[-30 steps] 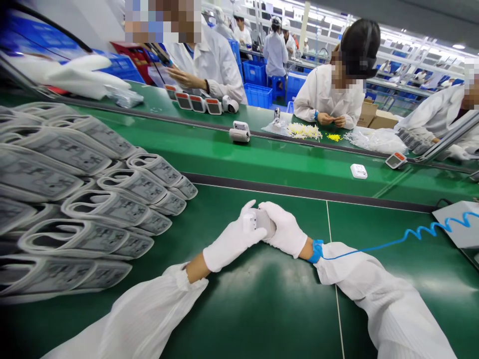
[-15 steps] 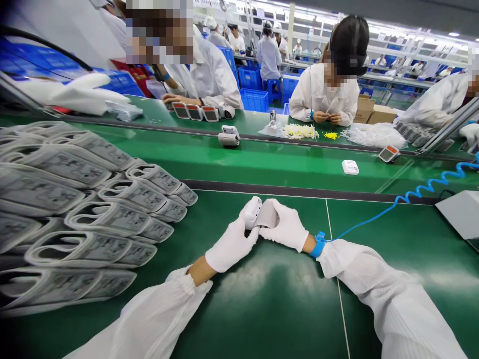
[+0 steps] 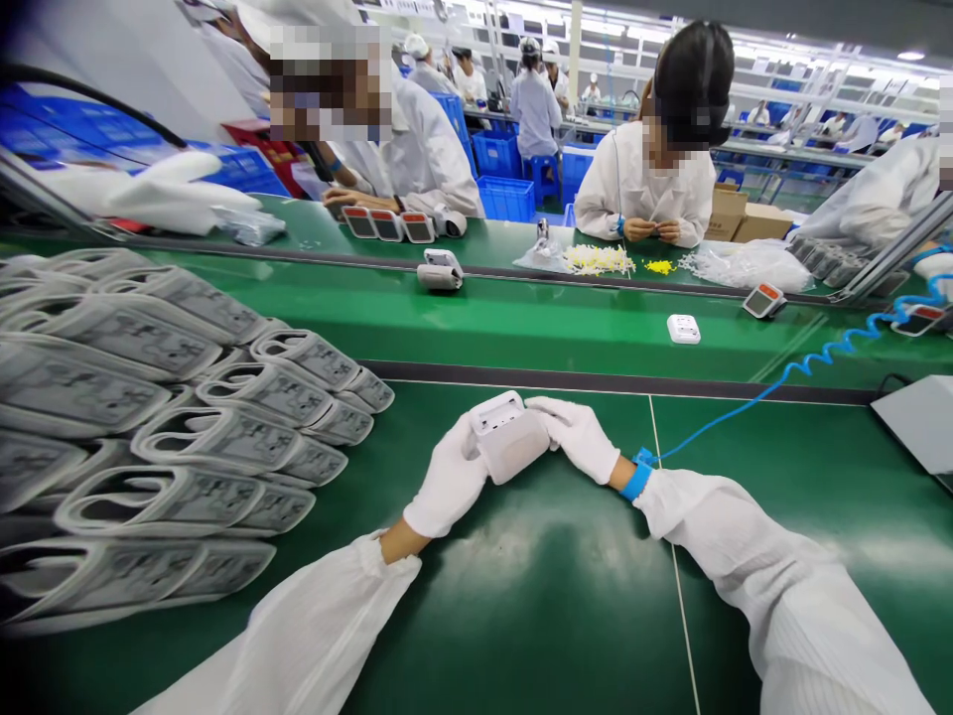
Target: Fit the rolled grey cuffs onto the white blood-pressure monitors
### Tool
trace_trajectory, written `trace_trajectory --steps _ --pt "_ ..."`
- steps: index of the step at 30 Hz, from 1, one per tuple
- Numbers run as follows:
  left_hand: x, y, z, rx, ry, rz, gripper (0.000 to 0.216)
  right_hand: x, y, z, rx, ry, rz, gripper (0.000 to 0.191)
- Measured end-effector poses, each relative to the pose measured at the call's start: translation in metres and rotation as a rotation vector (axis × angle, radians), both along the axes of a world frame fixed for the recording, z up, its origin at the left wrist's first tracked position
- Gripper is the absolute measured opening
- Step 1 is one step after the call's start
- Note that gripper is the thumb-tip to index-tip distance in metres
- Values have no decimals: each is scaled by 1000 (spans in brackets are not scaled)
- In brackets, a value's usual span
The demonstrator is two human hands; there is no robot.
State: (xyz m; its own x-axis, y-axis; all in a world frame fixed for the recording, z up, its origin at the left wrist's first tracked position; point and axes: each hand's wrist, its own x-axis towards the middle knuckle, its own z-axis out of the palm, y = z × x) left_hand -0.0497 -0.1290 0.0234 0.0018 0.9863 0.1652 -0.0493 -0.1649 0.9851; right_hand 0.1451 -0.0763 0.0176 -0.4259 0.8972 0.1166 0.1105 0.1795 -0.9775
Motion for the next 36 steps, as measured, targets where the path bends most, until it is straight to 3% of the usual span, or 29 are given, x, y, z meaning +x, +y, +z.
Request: trace_trajectory --steps 12,17,20,25,31,36 --pt "-14 10 5 6 76 -118 54 -2 3 -15 257 -15 87 44" --pt "-14 11 -2 -31 36 -149 50 1 4 -14 211 -42 149 52" --pt "-13 13 -4 -83 -42 -188 53 1 5 -11 185 -58 134 46" --pt "-16 14 0 -159 -42 -194 50 2 5 -2 282 -146 162 42" --pt "-23 16 -10 -39 75 -217 52 3 3 -4 386 -186 194 34" --pt "-19 16 -15 -48 42 -199 48 1 -2 -8 387 -113 157 22"
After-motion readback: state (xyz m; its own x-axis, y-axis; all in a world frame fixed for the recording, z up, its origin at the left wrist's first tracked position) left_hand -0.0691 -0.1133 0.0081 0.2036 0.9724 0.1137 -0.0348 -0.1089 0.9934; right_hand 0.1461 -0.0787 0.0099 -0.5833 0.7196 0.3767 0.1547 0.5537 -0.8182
